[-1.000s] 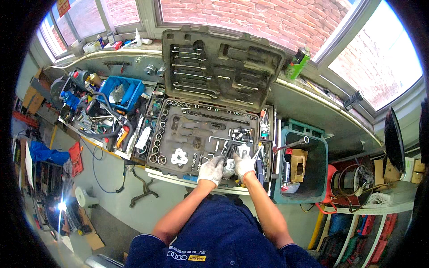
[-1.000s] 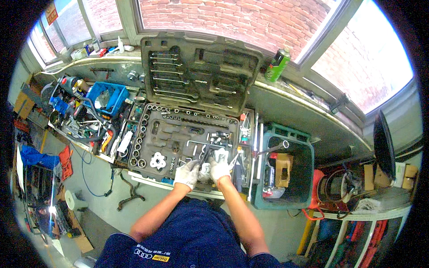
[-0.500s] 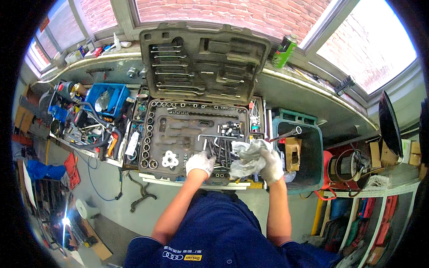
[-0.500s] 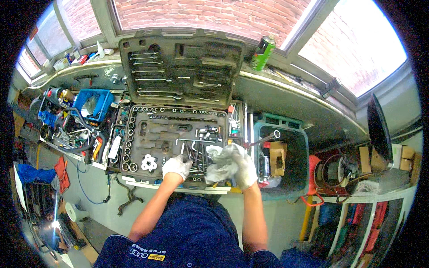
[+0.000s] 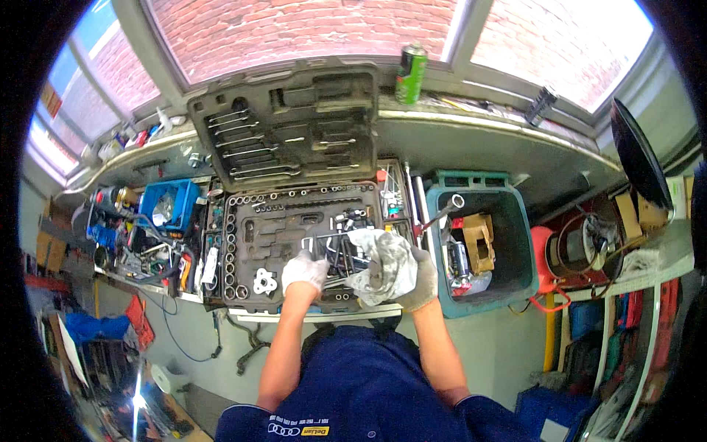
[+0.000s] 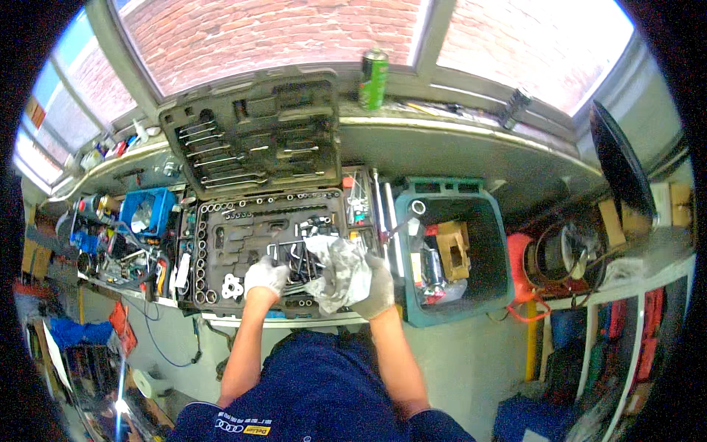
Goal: The person organizes tools and parts in a workshop. They wipe a metal component with a cloth, place it in a toolbox, and then sort through a tray of small hardware items on the floor.
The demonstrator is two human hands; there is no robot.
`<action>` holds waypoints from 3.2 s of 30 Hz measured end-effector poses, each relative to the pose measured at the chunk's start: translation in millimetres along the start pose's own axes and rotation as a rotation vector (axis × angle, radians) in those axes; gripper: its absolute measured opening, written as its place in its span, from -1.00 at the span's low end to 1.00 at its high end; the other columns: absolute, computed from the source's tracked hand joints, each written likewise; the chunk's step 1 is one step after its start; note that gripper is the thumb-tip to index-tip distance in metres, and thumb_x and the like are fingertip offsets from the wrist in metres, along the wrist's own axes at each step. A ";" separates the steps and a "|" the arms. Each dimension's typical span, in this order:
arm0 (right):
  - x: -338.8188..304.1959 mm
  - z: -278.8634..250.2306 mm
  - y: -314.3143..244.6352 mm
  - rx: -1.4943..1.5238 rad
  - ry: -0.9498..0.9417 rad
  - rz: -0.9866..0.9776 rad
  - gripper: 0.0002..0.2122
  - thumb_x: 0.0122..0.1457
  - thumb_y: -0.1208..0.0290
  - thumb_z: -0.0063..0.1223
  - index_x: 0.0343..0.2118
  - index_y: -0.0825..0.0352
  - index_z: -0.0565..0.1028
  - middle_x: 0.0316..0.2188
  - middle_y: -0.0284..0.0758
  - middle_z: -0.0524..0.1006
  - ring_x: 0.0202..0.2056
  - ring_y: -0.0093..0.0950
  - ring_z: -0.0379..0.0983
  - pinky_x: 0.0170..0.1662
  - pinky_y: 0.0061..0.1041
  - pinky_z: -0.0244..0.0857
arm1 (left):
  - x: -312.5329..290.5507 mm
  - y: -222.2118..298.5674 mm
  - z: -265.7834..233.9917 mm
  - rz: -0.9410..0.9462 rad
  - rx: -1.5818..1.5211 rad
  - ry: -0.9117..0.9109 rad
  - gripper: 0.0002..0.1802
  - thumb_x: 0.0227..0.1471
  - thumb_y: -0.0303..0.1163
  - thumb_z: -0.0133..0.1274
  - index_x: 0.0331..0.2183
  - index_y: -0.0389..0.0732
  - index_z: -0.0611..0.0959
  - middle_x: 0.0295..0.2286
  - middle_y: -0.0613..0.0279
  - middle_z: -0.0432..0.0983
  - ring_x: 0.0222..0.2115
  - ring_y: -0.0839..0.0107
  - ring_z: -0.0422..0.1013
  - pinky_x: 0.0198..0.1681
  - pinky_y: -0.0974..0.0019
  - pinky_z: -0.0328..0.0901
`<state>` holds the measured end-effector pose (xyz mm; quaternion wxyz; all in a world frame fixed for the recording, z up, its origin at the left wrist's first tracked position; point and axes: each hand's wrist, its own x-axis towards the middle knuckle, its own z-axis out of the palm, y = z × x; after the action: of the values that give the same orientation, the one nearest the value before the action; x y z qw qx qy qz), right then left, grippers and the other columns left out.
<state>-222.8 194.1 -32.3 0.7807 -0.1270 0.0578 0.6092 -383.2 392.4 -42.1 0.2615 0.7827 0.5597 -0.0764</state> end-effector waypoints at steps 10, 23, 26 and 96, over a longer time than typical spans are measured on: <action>6.1 37.6 -21.3 -0.284 0.057 0.177 -0.19 0.38 -0.39 -0.52 0.23 0.32 0.42 0.02 -0.16 0.62 -0.10 -0.19 0.62 -0.08 -0.14 0.54 | -81.0 46.3 -80.8 1.229 0.173 0.286 -0.75 0.11 -0.25 0.19 -0.15 -0.02 0.62 -0.37 0.18 0.52 -0.35 0.11 0.54 -0.31 0.05 0.47; -6.6 89.6 -47.2 -1.207 0.047 0.332 -0.69 0.37 0.26 0.07 -0.16 0.48 0.60 -0.33 -0.36 0.62 -0.37 -0.59 0.53 -0.27 -0.55 0.45 | -60.9 76.4 -124.0 1.616 0.489 0.207 -0.76 -0.01 -0.29 0.16 -0.24 -0.08 0.60 -0.50 0.25 0.48 -0.43 0.22 0.54 -0.40 0.13 0.47; -11.0 113.9 -37.4 -1.321 -0.064 0.486 -0.71 0.47 0.29 -0.14 -0.02 0.39 0.54 -0.33 -0.20 0.67 -0.42 -0.40 0.60 -0.32 -0.42 0.50 | -56.7 80.3 -131.5 1.679 0.559 0.182 -0.83 0.02 -0.24 0.14 -0.34 -0.08 0.59 -0.52 0.25 0.49 -0.48 0.21 0.54 -0.43 0.13 0.47; 54.6 59.3 36.1 -0.322 0.255 -0.556 -0.70 0.44 0.07 -0.13 -0.30 0.20 0.46 -0.50 -0.47 0.41 -0.64 -0.53 0.26 -0.58 -0.54 0.17 | -79.4 48.5 -0.3 0.679 -0.106 -0.083 -0.65 0.27 -0.11 -0.01 -0.09 -0.14 0.64 -0.44 -0.10 0.64 -0.41 0.01 0.63 -0.37 0.02 0.51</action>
<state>-247.7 269.3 6.7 0.8733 -0.3347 0.0211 0.3535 -367.6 314.6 6.6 0.3347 0.9058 0.2596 0.0122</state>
